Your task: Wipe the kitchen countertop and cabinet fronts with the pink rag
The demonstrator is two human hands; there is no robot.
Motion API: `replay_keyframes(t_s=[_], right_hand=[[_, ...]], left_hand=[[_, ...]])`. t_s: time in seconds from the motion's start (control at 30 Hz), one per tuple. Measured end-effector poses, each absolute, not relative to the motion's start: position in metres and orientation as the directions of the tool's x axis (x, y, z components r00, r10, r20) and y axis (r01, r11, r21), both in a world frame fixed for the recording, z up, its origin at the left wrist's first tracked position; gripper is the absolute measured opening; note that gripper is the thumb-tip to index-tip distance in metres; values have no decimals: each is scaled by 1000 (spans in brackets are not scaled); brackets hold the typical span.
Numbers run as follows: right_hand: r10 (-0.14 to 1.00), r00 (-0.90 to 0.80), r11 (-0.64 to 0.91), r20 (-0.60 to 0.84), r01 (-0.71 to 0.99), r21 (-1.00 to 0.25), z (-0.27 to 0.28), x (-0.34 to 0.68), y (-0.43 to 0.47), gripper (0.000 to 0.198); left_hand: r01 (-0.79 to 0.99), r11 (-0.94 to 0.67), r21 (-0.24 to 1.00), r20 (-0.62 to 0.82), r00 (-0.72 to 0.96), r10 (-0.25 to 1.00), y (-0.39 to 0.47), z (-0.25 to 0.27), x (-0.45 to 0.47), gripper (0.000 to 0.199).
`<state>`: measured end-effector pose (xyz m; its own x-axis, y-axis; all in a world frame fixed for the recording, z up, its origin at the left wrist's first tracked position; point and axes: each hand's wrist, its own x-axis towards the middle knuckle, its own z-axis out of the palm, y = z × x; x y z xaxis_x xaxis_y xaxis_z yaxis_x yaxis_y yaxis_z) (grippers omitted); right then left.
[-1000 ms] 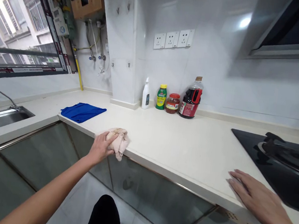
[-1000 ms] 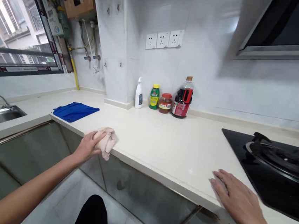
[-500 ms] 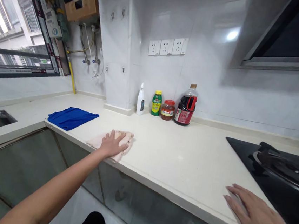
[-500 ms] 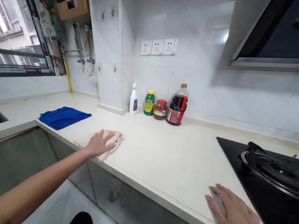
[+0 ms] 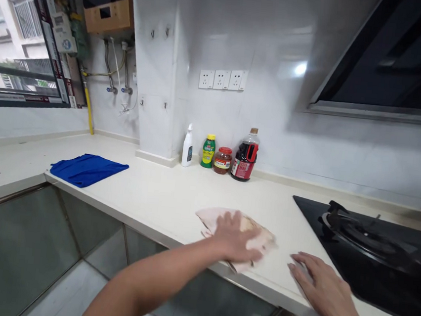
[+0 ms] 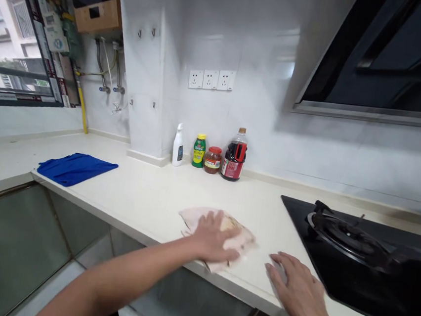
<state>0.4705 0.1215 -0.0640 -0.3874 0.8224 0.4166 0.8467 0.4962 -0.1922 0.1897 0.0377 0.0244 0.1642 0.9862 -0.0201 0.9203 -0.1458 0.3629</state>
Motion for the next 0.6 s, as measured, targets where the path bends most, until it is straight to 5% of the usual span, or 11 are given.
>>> replay_keyframes(t_s=[0.2, 0.43, 0.6], right_hand=[[814, -399, 525, 422, 817, -241, -63, 469, 125, 53], [775, -397, 549, 491, 809, -211, -72, 469, 122, 53], [745, -423, 593, 515, 773, -224, -88, 479, 134, 55]], left_hand=[[866, -275, 417, -6, 306, 952, -26, 26, 190, 76], [943, 227, 244, -35, -225, 974, -49, 37, 53, 71], [901, 418, 117, -8, -420, 908, -43, 46, -26, 81]])
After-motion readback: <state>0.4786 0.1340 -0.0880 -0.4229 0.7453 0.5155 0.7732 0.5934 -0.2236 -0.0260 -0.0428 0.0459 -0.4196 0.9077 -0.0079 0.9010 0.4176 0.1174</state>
